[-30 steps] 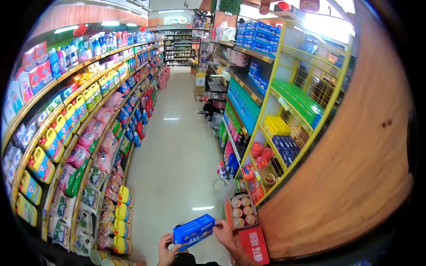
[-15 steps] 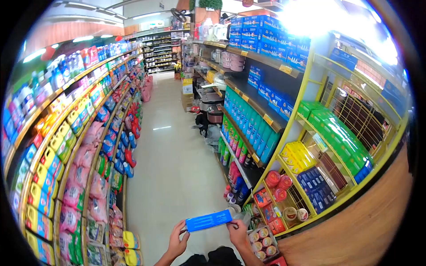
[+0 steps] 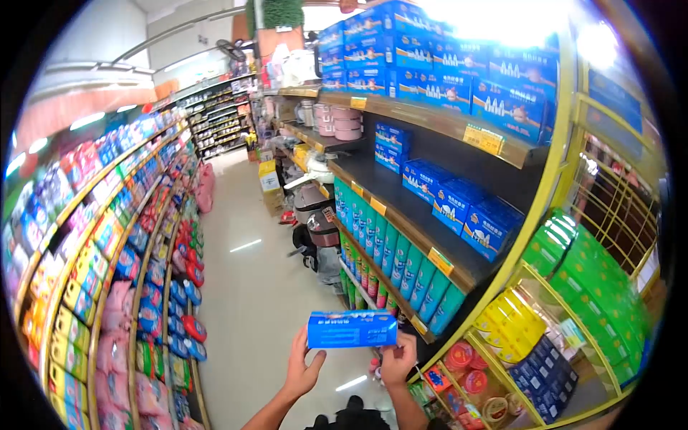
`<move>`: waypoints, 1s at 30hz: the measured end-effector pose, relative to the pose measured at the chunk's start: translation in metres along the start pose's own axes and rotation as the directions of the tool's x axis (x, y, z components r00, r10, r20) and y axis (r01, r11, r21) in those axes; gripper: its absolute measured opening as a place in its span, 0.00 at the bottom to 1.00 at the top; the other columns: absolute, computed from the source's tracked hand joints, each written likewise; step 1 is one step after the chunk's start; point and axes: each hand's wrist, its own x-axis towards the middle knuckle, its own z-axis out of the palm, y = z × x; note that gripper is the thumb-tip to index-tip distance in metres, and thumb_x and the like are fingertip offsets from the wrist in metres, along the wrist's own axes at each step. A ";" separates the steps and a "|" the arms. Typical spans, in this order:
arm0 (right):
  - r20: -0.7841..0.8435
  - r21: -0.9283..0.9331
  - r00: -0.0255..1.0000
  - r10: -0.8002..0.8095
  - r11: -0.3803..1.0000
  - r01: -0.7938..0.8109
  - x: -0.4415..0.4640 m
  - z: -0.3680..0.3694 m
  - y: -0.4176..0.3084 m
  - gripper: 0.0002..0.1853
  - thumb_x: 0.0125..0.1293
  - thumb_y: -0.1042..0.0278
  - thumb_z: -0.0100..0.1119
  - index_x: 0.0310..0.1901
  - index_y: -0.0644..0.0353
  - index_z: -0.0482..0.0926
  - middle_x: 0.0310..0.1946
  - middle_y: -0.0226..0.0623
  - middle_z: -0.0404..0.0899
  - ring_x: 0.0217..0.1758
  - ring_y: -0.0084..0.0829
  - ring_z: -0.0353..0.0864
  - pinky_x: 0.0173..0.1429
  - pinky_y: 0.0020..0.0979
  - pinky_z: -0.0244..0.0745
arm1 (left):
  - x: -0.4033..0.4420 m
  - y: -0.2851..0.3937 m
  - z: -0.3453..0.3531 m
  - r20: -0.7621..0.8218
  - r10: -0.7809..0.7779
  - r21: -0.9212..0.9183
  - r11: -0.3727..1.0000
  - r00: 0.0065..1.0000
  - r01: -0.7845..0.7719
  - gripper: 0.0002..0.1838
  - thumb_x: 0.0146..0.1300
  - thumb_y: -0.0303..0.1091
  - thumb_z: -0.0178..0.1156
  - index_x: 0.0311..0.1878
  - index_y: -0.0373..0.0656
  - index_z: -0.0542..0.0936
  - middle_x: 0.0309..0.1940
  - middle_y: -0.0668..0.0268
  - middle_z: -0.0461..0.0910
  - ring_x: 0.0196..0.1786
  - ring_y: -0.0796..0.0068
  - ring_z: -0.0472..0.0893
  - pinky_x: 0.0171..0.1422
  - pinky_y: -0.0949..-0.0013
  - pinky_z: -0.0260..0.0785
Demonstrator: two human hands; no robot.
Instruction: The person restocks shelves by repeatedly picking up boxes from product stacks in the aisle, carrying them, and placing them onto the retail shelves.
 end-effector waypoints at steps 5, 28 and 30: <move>-0.011 -0.135 0.985 -0.174 0.976 0.171 0.101 0.054 0.008 0.08 0.64 0.85 0.58 0.43 0.67 0.74 0.47 0.40 0.71 0.50 0.30 0.76 0.55 0.29 0.74 | 0.137 -0.024 0.010 0.116 0.101 -0.147 0.986 0.988 -0.083 0.37 0.64 0.21 0.57 0.76 0.40 0.56 0.71 0.55 0.57 0.75 0.60 0.60 0.76 0.57 0.59; -0.489 -0.524 0.871 -0.051 0.816 -0.246 0.388 0.196 0.120 0.21 0.64 0.81 0.60 0.59 0.75 0.72 0.58 0.47 0.67 0.61 0.38 0.76 0.65 0.36 0.75 | 0.622 -0.109 0.168 0.657 0.324 -0.252 0.945 0.681 -0.208 0.43 0.64 0.32 0.64 0.76 0.31 0.51 0.63 0.40 0.72 0.62 0.50 0.77 0.67 0.59 0.67; -0.474 -0.672 0.878 -0.073 0.674 -0.307 0.392 0.187 0.136 0.25 0.64 0.81 0.60 0.63 0.76 0.69 0.59 0.49 0.65 0.62 0.39 0.76 0.66 0.35 0.74 | 0.627 -0.118 0.181 0.666 0.327 -0.231 0.945 0.671 -0.232 0.44 0.64 0.34 0.64 0.76 0.30 0.51 0.64 0.39 0.71 0.65 0.47 0.75 0.69 0.58 0.66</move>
